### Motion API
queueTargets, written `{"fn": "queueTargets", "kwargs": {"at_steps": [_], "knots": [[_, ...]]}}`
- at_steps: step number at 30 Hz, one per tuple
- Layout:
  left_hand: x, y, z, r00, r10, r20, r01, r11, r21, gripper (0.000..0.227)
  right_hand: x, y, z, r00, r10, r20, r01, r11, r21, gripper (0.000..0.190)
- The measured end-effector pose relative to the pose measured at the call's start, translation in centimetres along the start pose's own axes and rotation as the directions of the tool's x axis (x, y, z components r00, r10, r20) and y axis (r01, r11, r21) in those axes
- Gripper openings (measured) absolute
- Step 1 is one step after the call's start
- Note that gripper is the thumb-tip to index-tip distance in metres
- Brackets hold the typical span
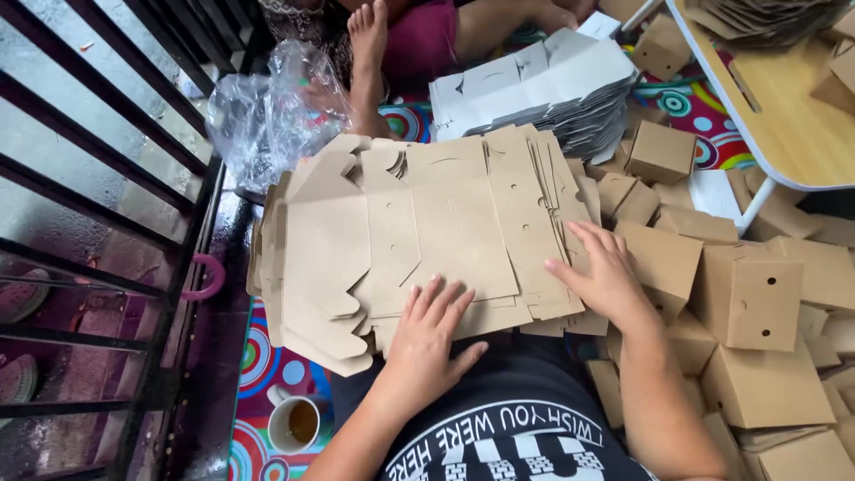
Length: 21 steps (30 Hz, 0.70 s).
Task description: Folding flat cardboard templates into small boxes
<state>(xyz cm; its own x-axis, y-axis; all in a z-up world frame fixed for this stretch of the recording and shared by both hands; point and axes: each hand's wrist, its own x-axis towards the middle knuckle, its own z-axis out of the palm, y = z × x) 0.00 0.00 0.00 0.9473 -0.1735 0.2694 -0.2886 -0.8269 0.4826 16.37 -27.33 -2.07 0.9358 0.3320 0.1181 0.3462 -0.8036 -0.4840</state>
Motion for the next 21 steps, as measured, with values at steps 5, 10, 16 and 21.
{"fn": "queueTargets", "kwargs": {"at_steps": [5, 10, 16, 21], "knots": [[-0.4, -0.1, 1.0, 0.999, 0.019, -0.033, -0.018, 0.999, 0.046, 0.073, -0.8, -0.1, 1.0, 0.988, 0.121, 0.101, -0.115, 0.991, -0.061, 0.075], [-0.5, -0.3, 1.2, 0.999, 0.006, -0.052, -0.005, 1.0, 0.014, 0.067, -1.3, -0.7, 0.9, 0.994, 0.087, 0.07, -0.091, 0.994, 0.057, 0.071], [0.5, -1.5, 1.6, 0.996, -0.027, -0.087, 0.037, 0.992, 0.117, 0.061, -1.9, -1.6, 0.7, 0.99, 0.074, 0.122, -0.076, 0.997, 0.015, 0.067], [2.4, -2.3, 2.2, 0.996, -0.031, -0.087, 0.052, 0.967, 0.25, 0.071, -1.6, -1.2, 1.2, 0.986, 0.076, 0.146, -0.069, 0.996, -0.052, 0.083]]}}
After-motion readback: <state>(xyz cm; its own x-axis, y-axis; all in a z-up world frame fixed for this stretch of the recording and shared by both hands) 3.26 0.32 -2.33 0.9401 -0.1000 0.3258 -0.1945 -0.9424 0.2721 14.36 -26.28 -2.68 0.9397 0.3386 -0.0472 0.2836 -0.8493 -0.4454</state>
